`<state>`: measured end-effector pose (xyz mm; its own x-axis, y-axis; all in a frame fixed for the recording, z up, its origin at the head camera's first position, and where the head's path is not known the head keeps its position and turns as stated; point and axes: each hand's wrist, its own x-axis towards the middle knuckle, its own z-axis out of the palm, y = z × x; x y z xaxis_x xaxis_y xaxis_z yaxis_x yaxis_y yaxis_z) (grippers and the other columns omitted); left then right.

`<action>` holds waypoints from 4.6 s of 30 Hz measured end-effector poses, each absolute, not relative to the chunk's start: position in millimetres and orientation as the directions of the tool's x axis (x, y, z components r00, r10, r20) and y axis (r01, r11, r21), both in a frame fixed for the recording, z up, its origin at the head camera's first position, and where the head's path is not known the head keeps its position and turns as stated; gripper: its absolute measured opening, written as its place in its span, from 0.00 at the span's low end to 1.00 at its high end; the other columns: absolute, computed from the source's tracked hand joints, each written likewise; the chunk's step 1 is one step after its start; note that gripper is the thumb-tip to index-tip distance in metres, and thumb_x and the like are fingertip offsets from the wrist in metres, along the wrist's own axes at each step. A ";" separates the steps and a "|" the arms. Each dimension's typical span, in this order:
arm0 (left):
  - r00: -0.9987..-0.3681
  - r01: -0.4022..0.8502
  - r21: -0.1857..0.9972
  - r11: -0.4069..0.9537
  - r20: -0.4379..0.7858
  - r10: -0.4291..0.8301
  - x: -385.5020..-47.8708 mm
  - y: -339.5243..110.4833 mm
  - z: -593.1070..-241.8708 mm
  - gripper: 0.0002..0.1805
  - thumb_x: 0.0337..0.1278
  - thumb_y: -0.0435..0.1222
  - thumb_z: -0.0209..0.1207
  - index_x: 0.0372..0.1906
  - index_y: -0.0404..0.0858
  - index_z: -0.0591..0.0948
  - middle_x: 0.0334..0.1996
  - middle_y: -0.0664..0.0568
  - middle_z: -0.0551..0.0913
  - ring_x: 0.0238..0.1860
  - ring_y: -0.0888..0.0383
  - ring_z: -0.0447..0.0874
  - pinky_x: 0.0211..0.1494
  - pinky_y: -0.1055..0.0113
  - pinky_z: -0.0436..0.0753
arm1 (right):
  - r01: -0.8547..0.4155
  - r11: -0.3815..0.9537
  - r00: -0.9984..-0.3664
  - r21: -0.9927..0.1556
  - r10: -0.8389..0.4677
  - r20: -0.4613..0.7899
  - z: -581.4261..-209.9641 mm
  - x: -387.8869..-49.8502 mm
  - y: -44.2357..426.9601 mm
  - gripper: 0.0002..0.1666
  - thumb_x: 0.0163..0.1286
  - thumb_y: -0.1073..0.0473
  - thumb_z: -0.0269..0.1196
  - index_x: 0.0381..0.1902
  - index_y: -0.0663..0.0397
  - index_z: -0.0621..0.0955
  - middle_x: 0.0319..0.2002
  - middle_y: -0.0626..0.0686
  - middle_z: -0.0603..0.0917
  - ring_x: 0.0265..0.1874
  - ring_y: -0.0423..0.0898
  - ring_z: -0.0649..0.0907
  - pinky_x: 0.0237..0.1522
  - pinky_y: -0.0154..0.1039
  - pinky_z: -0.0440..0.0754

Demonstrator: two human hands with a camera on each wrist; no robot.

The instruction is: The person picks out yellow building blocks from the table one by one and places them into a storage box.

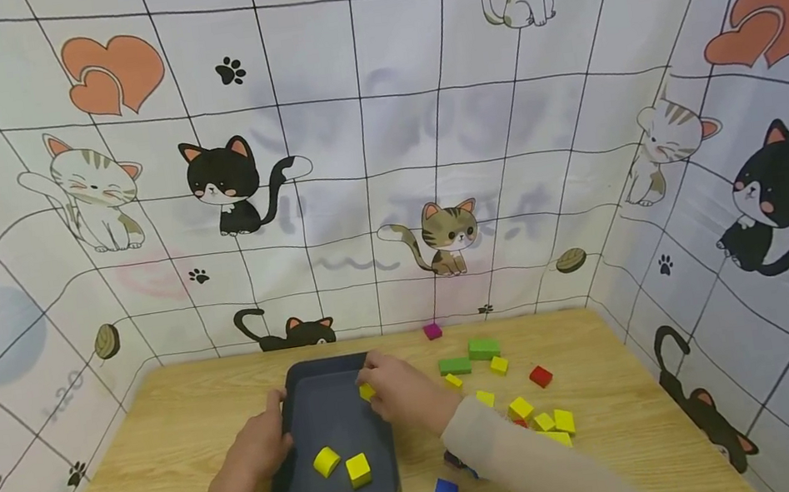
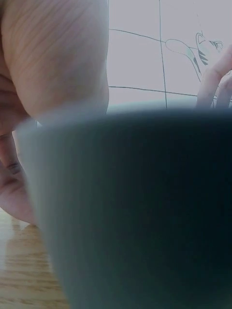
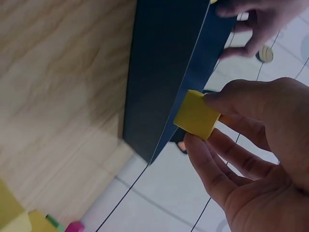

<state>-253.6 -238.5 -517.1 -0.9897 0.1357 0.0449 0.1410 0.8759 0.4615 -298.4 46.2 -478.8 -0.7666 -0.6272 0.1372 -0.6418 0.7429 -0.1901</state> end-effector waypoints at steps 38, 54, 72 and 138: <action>-0.992 0.119 0.480 0.869 0.023 0.123 -251.4 -238.3 -516.7 0.36 0.72 0.24 0.67 0.79 0.25 0.66 0.41 0.35 0.91 0.31 0.50 0.82 0.34 0.56 0.82 | -0.709 0.686 -0.699 -0.162 -0.714 0.038 -488.0 -265.4 33.4 0.21 0.79 0.58 0.79 0.67 0.44 0.93 0.61 0.50 0.88 0.52 0.42 0.86 0.59 0.30 0.91; -0.992 0.122 0.473 0.873 0.035 0.119 -254.0 -239.0 -520.8 0.36 0.72 0.24 0.67 0.79 0.26 0.66 0.39 0.37 0.91 0.29 0.51 0.81 0.33 0.57 0.81 | -0.678 0.700 -0.735 -0.225 -0.645 0.207 -481.1 -273.7 68.8 0.20 0.77 0.62 0.78 0.64 0.52 0.93 0.59 0.52 0.88 0.50 0.42 0.86 0.54 0.32 0.92; -0.989 0.144 0.495 0.857 0.051 0.137 -252.9 -241.0 -520.7 0.36 0.71 0.24 0.66 0.79 0.26 0.66 0.31 0.43 0.85 0.26 0.51 0.78 0.31 0.59 0.78 | -0.528 0.796 -0.849 -0.296 -0.487 0.203 -494.8 -299.2 134.9 0.21 0.75 0.64 0.79 0.64 0.58 0.92 0.59 0.60 0.87 0.56 0.57 0.87 0.60 0.53 0.94; -0.993 0.114 0.491 0.864 0.020 0.119 -250.8 -237.6 -519.7 0.36 0.72 0.23 0.64 0.80 0.25 0.65 0.33 0.42 0.88 0.28 0.52 0.80 0.32 0.59 0.79 | -0.515 0.745 -0.852 -0.424 -0.500 0.156 -489.1 -282.4 120.6 0.16 0.75 0.70 0.76 0.58 0.60 0.94 0.49 0.55 0.91 0.39 0.42 0.82 0.44 0.35 0.90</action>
<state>-250.8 -237.6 -519.7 -0.9926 0.1194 0.0203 0.1140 0.8637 0.4910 -282.4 120.6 -489.1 -0.8518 -0.5000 0.1562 -0.5150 0.7449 -0.4241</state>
